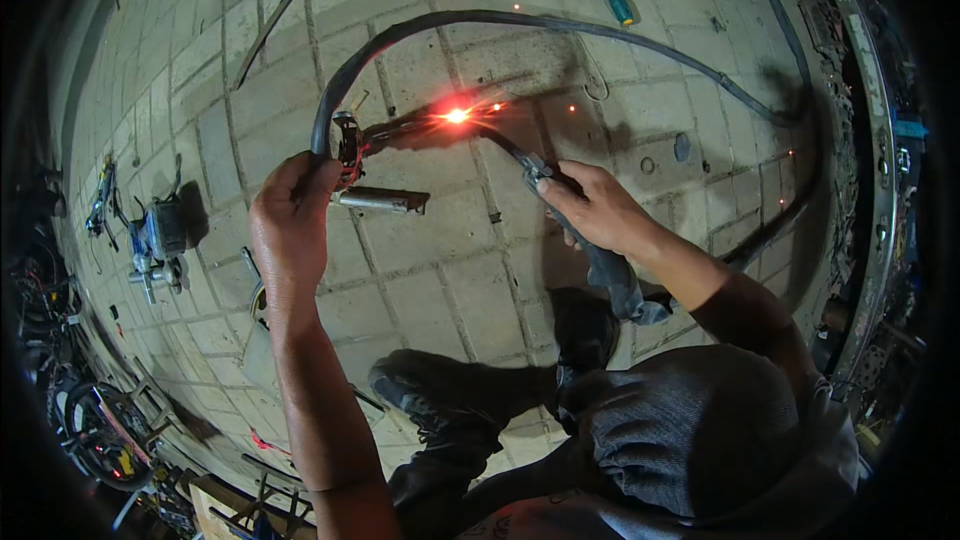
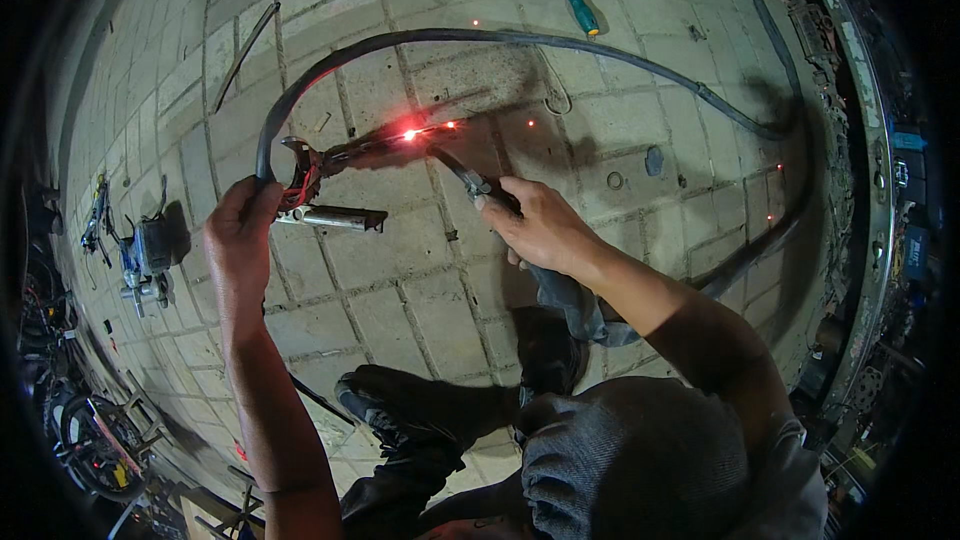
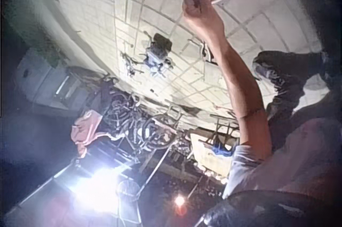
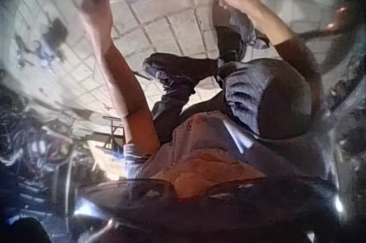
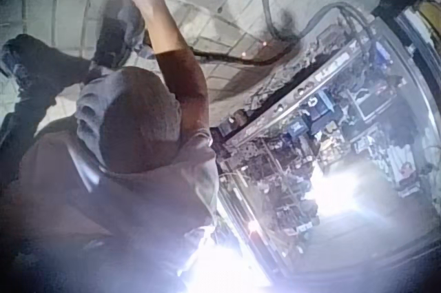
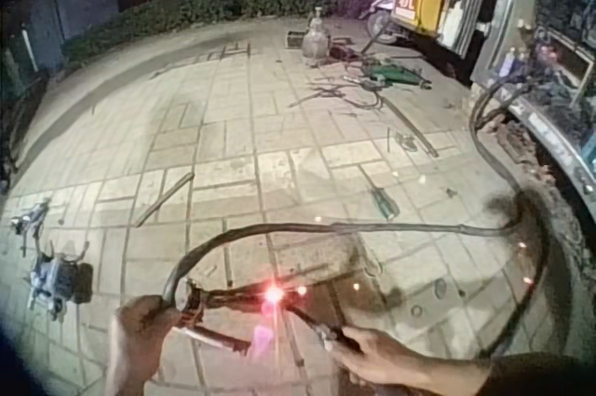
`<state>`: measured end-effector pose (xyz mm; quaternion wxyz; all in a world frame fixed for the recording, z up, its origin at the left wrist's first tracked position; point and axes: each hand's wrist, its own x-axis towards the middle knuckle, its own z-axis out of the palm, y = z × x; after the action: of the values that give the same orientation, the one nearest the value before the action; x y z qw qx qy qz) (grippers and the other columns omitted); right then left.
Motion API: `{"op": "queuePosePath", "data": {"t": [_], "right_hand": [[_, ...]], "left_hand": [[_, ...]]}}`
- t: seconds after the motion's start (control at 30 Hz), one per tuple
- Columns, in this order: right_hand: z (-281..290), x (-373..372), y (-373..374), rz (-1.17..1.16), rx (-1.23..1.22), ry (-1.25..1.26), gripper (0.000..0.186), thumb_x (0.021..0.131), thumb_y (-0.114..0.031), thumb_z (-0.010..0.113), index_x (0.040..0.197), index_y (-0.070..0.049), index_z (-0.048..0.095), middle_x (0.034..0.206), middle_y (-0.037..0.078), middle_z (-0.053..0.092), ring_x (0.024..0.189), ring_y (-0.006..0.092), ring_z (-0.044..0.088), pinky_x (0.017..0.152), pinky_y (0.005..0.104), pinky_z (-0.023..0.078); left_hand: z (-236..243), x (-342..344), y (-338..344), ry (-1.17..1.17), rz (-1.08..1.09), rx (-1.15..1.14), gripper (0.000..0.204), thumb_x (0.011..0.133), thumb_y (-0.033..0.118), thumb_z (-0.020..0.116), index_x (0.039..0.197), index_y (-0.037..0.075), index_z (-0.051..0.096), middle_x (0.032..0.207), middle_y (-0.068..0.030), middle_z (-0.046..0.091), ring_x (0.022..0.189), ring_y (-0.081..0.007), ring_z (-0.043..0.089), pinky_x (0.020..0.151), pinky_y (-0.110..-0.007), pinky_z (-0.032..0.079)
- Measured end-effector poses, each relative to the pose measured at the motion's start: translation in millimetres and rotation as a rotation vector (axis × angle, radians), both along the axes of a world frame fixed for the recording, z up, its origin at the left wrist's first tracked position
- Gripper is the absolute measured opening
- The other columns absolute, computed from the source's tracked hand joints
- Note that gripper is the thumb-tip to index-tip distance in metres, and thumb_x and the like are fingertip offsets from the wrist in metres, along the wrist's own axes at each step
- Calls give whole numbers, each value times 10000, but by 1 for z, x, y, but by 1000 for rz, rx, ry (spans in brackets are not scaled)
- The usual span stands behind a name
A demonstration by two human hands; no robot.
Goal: The person welds a curved metal frame using a handheld welding torch, producing bright sparks and molten metal. After welding, the person walks to a cluttered workbench, picks up a small metal piece, and places it on the bench.
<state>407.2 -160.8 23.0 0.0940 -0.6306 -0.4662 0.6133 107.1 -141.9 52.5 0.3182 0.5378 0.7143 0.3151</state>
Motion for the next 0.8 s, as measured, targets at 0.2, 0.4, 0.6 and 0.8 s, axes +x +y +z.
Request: {"op": "queuePosePath", "data": {"t": [0.2,0.4,0.6,0.8], "right_hand": [[-2,-3,2,3,26,-14,352,934,-323,511,992,23,545,646,64,529,520,135,560,497,303,469],[-2,-4,4,-3,79,48,374,930,-306,508,1121,13,556,625,71,544,493,143,564,459,306,473],[-12,2,1,7,64,-9,372,925,-276,496,1168,-3,566,629,60,557,485,140,582,449,288,479],[-5,-3,2,-34,89,25,400,906,-313,519,1109,26,578,650,26,529,491,107,558,442,282,470]], "left_hand": [[-1,-1,0,-15,-24,15,201,865,171,656,950,-12,657,757,-45,641,707,-75,518,663,-229,422],[-17,-13,0,-258,-21,85,193,877,176,640,965,6,658,803,-57,658,754,-91,583,706,-247,454],[-11,-8,3,-56,-46,35,211,883,230,631,936,28,662,828,-57,673,748,-112,623,714,-264,462],[-15,-11,2,-110,-69,82,200,881,225,634,903,28,659,809,-46,669,737,-105,618,683,-255,453]]}}
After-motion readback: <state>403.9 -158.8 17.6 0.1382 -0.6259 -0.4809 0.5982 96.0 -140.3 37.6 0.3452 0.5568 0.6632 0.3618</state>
